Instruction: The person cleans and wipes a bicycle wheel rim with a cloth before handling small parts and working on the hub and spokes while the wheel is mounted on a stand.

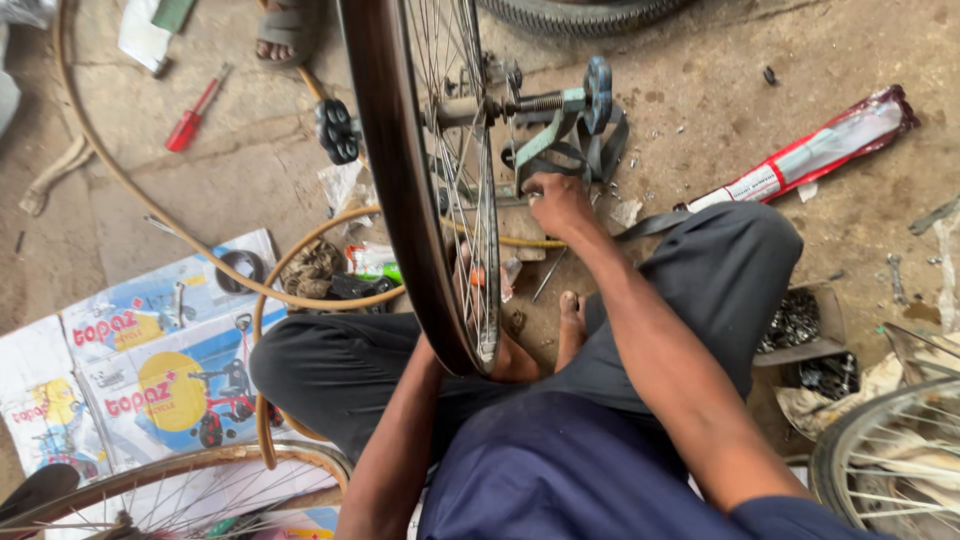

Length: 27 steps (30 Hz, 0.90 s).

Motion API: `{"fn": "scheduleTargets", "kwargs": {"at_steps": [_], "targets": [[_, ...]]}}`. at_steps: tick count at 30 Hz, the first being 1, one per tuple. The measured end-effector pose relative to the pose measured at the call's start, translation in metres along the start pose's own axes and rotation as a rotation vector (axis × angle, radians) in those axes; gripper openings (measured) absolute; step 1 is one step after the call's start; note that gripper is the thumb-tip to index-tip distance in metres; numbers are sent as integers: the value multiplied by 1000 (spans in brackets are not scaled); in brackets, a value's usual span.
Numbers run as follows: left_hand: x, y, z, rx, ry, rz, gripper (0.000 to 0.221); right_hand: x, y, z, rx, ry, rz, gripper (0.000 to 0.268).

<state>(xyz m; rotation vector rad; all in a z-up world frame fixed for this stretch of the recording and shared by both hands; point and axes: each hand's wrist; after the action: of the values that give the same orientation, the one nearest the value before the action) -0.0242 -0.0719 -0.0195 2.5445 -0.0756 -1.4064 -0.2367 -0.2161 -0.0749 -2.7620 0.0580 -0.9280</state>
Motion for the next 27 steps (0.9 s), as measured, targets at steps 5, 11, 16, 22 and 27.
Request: {"fn": "scheduleTargets", "kwargs": {"at_steps": [5,11,16,22,27], "targets": [[-10,15,10,12,-57,-24,23,54,-86,-50,61,248,-2,29],[-17,8,0,-83,-103,-80,23,61,-132,-33,127,483,24,26],[-18,7,1,-107,-133,-108,22,57,-133,-29,190,423,19,22],[2,-16,5,-88,-235,-242,22,53,-136,-25,162,493,30,21],[26,-49,9,-71,-263,-330,22,51,-138,-7,285,575,93,27]]}}
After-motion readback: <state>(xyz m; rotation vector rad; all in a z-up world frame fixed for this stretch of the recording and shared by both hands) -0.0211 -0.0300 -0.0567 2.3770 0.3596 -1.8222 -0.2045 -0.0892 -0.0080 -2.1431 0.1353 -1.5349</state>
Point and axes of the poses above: each hand's wrist, its own y-axis towards the middle knuckle, its own z-axis out of the palm, x = y × z, and after that the axes turned 10 degrees about -x, right-handed
